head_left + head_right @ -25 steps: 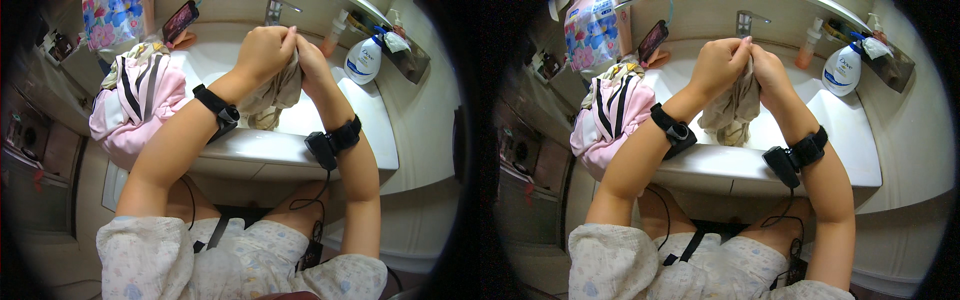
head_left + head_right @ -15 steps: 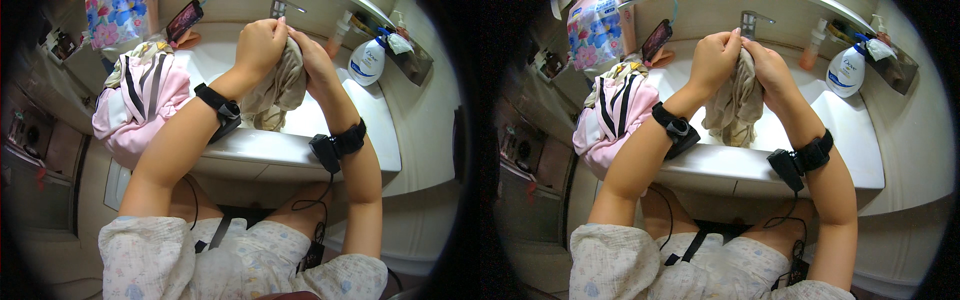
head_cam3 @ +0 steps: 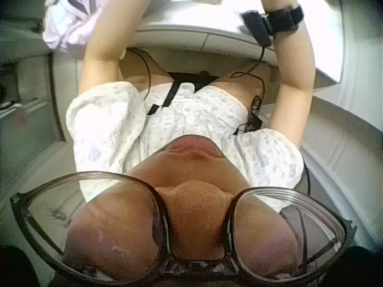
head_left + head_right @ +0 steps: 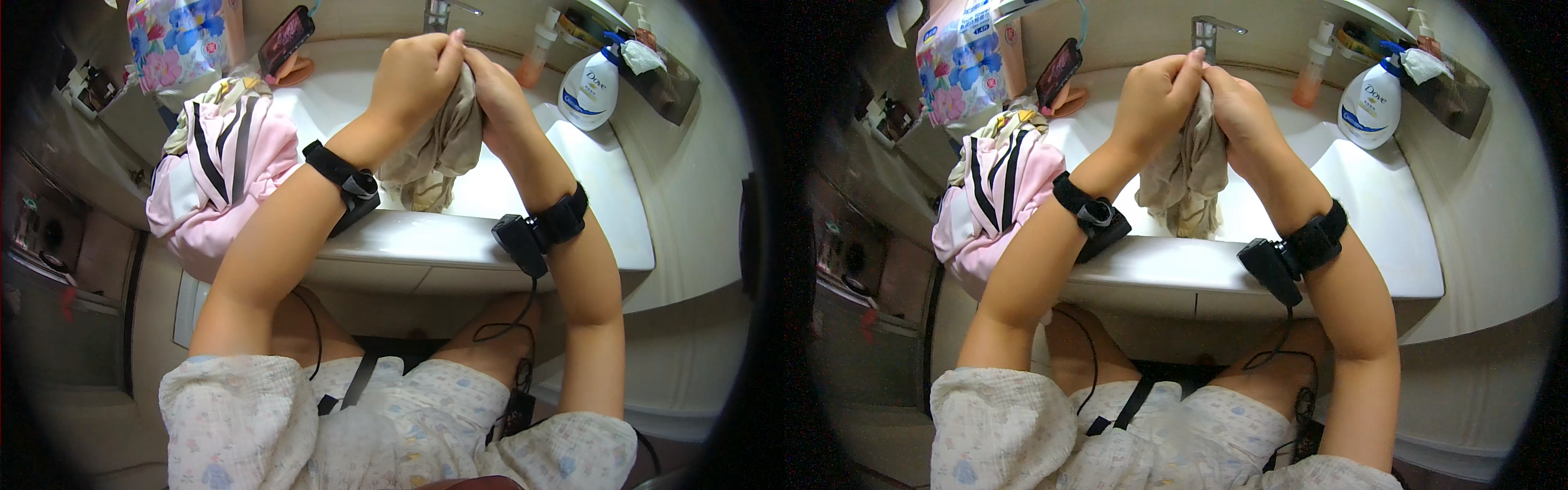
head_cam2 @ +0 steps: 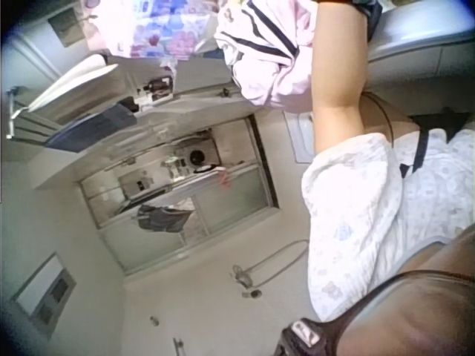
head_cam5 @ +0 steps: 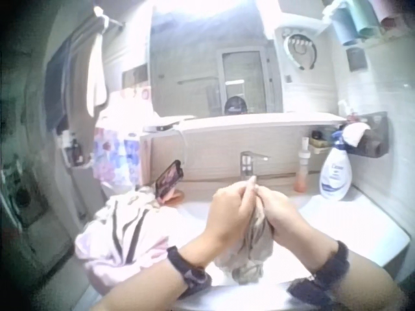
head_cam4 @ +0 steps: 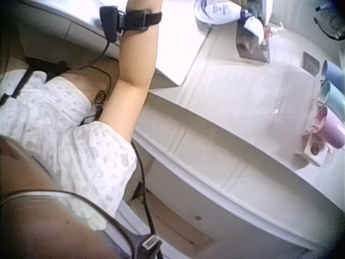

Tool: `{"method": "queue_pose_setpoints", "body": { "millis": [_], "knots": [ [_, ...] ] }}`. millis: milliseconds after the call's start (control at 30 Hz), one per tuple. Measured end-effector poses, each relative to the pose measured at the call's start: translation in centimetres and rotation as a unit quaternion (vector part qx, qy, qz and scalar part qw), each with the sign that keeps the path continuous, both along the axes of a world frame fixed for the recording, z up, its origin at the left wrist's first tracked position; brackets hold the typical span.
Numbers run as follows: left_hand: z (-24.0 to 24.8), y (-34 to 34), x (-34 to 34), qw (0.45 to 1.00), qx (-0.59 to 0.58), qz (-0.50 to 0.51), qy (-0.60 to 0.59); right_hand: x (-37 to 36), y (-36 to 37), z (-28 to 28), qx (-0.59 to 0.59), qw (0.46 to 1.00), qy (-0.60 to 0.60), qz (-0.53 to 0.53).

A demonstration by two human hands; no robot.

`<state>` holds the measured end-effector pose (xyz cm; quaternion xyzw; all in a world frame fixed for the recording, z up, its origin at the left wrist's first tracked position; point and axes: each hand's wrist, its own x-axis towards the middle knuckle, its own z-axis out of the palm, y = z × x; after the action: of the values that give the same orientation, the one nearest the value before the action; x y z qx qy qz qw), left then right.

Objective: The person rubs a small piece of light-colored fabric with their hands in a sink, then submerges and agitates it in the water.

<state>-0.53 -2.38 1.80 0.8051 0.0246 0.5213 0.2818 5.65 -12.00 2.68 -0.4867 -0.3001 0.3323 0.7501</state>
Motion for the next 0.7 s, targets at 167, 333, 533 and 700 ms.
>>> {"method": "queue_pose_setpoints", "body": {
  "millis": [167, 333, 533, 700],
  "knots": [
    [0.0, 0.3, 0.0, 0.997, -0.07, 0.018, -0.029, -0.3, -0.2, 0.2, 0.01, 0.999, -0.016, 0.028],
    [0.1, 0.3, -0.2, 0.998, -0.064, 0.009, -0.024, -0.6, -0.3, 0.3, 0.003, 0.999, -0.036, 0.029],
    [0.1, -0.4, -0.2, 0.999, 0.008, -0.026, 0.037, 0.4, -0.1, -0.5, -0.008, 0.999, -0.019, -0.029],
    [0.2, -0.5, -0.2, 1.0, 0.009, -0.011, 0.017, -0.1, -0.2, -0.1, 0.006, 1.0, -0.02, -0.024]
  ]
}}
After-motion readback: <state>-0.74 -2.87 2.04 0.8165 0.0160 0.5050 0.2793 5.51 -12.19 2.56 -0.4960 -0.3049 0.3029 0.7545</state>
